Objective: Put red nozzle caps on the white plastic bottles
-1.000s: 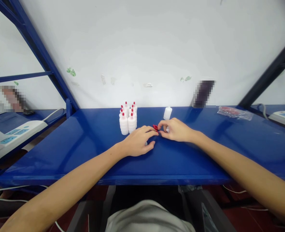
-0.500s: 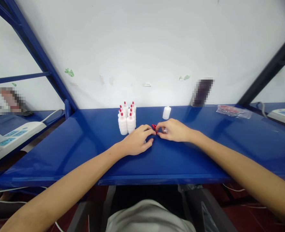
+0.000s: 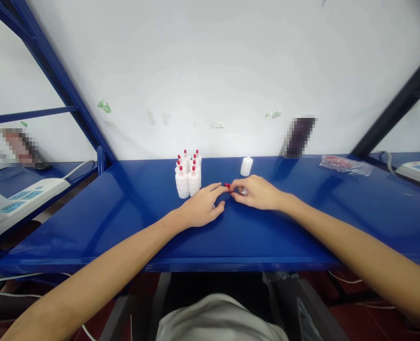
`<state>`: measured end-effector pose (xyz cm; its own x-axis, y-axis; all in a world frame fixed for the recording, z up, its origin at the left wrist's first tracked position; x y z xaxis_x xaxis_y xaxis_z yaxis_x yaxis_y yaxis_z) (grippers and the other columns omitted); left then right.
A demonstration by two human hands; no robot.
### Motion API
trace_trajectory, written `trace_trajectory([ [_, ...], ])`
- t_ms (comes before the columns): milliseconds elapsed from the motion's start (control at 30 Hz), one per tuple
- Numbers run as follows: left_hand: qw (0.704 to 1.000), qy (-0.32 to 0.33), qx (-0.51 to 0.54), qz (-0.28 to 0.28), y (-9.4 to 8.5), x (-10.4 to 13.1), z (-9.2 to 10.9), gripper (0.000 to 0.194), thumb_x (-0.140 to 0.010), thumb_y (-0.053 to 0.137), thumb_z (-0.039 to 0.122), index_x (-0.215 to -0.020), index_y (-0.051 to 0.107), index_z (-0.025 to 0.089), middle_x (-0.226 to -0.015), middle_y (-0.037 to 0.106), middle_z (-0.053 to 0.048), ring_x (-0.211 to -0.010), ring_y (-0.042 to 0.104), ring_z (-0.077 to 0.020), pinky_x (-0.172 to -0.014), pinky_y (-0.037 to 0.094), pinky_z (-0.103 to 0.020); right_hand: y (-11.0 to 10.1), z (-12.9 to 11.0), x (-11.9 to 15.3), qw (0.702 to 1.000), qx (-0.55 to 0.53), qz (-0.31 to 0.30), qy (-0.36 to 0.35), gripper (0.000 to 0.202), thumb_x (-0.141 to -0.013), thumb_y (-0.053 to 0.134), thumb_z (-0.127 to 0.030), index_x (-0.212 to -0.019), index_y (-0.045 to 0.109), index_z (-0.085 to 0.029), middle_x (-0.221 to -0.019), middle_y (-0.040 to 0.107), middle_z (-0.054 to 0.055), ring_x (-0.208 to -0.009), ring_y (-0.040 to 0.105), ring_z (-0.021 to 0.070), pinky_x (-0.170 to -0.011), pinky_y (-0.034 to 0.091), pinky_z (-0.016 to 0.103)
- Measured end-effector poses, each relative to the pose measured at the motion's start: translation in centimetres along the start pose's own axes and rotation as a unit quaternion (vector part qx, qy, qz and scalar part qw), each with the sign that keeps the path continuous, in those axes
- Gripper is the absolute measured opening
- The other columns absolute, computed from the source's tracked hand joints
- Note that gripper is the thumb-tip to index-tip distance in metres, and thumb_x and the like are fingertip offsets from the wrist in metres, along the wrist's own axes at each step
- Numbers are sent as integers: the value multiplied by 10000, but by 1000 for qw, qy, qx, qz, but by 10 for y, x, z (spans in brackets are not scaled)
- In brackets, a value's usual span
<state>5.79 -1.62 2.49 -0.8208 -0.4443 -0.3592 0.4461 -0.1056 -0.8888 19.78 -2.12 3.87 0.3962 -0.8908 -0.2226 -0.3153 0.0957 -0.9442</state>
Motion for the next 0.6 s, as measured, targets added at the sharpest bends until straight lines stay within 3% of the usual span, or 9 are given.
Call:
trace_trajectory([
  [333, 998, 26, 49, -11, -4, -1, 6, 352, -945, 490, 197, -1294, 531, 182, -1203, 648, -99, -1053, 639, -221, -974, 514, -390, -2, -2, 1, 999, -36, 19, 3, 170, -875, 587, -277, -967, 714, -210, -750, 704, 6, -644, 625, 152, -651, 406, 252],
  [600, 995, 46, 87, 24, -7, -1, 8, 404, -926, 495, 143, -1323, 505, 213, -1238, 636, -84, -1035, 631, -198, -939, 525, -372, -7, -5, 3, 998, -53, 38, -1, 174, -865, 579, -262, -958, 707, -191, -715, 686, 9, -599, 598, 141, -621, 393, 242],
])
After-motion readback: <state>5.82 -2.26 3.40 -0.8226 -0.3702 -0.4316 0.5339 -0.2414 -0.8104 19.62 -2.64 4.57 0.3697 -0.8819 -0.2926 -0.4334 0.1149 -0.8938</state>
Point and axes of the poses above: each hand's wrist, its own x-axis away from the middle knuckle, its own y-axis out of the palm, z = x × y, the point moved 7 cm from there along -x, towards the middle knuckle
